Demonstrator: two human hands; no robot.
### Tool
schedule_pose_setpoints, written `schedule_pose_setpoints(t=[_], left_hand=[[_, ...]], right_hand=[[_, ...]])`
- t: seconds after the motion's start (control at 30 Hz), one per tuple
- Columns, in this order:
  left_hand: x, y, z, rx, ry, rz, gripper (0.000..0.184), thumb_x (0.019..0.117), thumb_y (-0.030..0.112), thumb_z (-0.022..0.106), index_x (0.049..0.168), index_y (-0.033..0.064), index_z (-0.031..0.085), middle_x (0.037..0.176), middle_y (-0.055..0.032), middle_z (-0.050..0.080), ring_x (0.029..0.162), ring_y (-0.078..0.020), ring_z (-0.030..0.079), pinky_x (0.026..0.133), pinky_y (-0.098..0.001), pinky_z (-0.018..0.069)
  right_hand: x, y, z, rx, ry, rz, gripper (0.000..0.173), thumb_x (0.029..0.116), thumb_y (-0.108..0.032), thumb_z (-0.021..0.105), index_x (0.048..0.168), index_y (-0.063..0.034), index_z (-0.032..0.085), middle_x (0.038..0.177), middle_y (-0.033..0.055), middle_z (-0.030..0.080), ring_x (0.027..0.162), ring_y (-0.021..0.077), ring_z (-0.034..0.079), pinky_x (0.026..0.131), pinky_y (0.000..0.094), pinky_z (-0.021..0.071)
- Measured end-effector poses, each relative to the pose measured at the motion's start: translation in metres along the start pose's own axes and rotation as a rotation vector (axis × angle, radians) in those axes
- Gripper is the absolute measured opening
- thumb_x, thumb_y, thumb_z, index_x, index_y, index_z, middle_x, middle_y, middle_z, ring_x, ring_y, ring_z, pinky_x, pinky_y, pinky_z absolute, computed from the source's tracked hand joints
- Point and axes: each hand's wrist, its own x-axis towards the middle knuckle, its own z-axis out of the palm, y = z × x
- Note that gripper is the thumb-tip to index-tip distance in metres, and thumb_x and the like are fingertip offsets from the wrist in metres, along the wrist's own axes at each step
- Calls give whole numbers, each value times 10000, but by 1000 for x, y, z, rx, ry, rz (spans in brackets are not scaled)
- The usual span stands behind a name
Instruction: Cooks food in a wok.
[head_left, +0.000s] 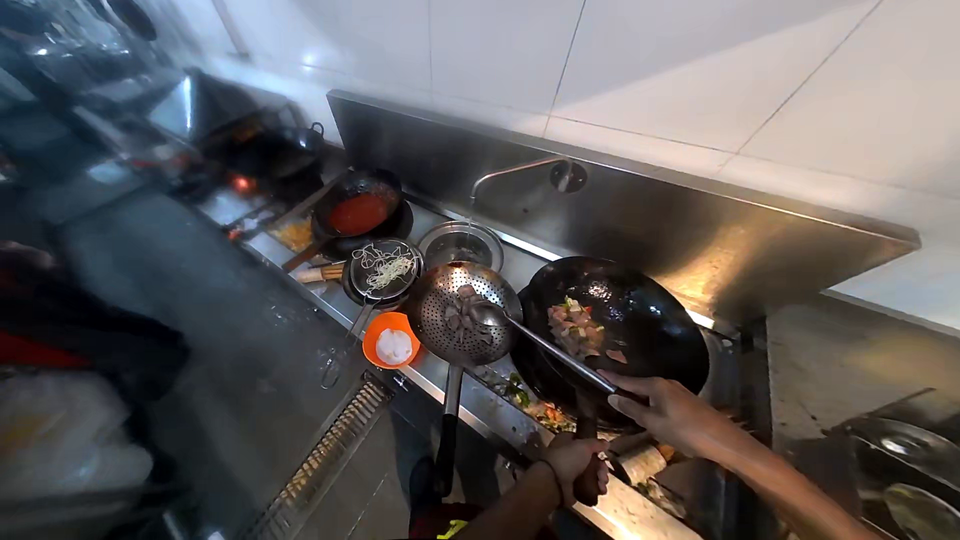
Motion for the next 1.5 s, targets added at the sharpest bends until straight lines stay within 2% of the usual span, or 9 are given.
schedule_pose_setpoints(t=[0.1, 0.17, 0.37, 0.57, 0.87, 1.0, 1.2, 1.3, 1.5], left_hand=[[-2, 0, 0, 1, -3, 7, 260, 1061, 282, 568, 1208, 78, 503, 711, -26, 552, 516, -108, 566, 494, -235, 523], [-2, 1, 0, 2, -2, -1, 256, 1062, 288, 566, 1196, 78, 506, 704, -21, 549, 513, -106, 566, 495, -236, 525], [0, 0, 0, -12, 11, -2, 250, 1055, 267, 572, 1217, 88, 508, 712, -21, 549, 519, -106, 568, 497, -233, 523], [-4, 2, 3, 40, 11, 19, 146, 1075, 215, 477, 1109, 79, 517, 700, -21, 550, 517, -104, 556, 493, -233, 512], [2, -8, -3, 30, -49, 108, 156, 1018, 215, 633, 1078, 84, 573, 700, -28, 599, 526, -105, 576, 509, -235, 517], [-7, 0, 6, 94, -2, 40, 165, 1059, 255, 545, 1063, 91, 553, 690, 5, 550, 526, -82, 546, 511, -220, 506], [0, 2, 5, 63, 49, -11, 220, 1047, 243, 589, 1153, 63, 520, 714, -24, 550, 505, -93, 543, 470, -224, 505], [0, 1, 5, 54, 61, -20, 240, 1046, 240, 589, 1196, 69, 512, 746, -37, 556, 515, -102, 545, 472, -225, 503], [0, 2, 5, 65, 90, -13, 286, 1037, 225, 605, 1251, 71, 493, 776, -47, 558, 525, -109, 550, 474, -232, 505]], right_hand=[[1, -1, 1, 297, -116, 67, 461, 1046, -372, 578, 1501, -309, 548, 811, 56, 635, 554, 164, 545, 515, 357, 486], [-4, -10, -3, 496, -229, 126, 440, 1068, -348, 547, 1504, -289, 539, 753, 40, 586, 471, 135, 468, 427, 292, 417], [-6, -11, 14, 966, -363, 268, 365, 1077, -316, 504, 1417, -203, 575, 756, 0, 529, 458, 50, 409, 383, 188, 349], [-16, -32, 28, 585, -342, 128, 461, 1070, -386, 527, 1527, -333, 498, 756, 37, 569, 488, 135, 474, 454, 301, 440], [-9, -12, 60, 1553, -585, 323, 231, 1086, -362, 470, 1137, -156, 559, 727, -21, 485, 412, 9, 380, 364, 138, 374], [-49, 19, 61, 1693, -391, 176, 282, 1075, -321, 481, 1313, -190, 556, 753, -6, 533, 426, 14, 428, 365, 146, 388], [-67, 61, 80, 785, 452, 249, 552, 1023, -219, 602, 1558, -186, 470, 844, 79, 664, 510, 175, 549, 451, 351, 493], [-53, 83, 96, 196, 491, 401, 566, 1020, -257, 592, 1569, -245, 457, 1075, 163, 744, 879, 331, 730, 836, 558, 582], [-64, 85, 90, 225, 359, 359, 535, 1019, -295, 600, 1540, -226, 501, 1052, 127, 747, 876, 278, 726, 851, 520, 583]])
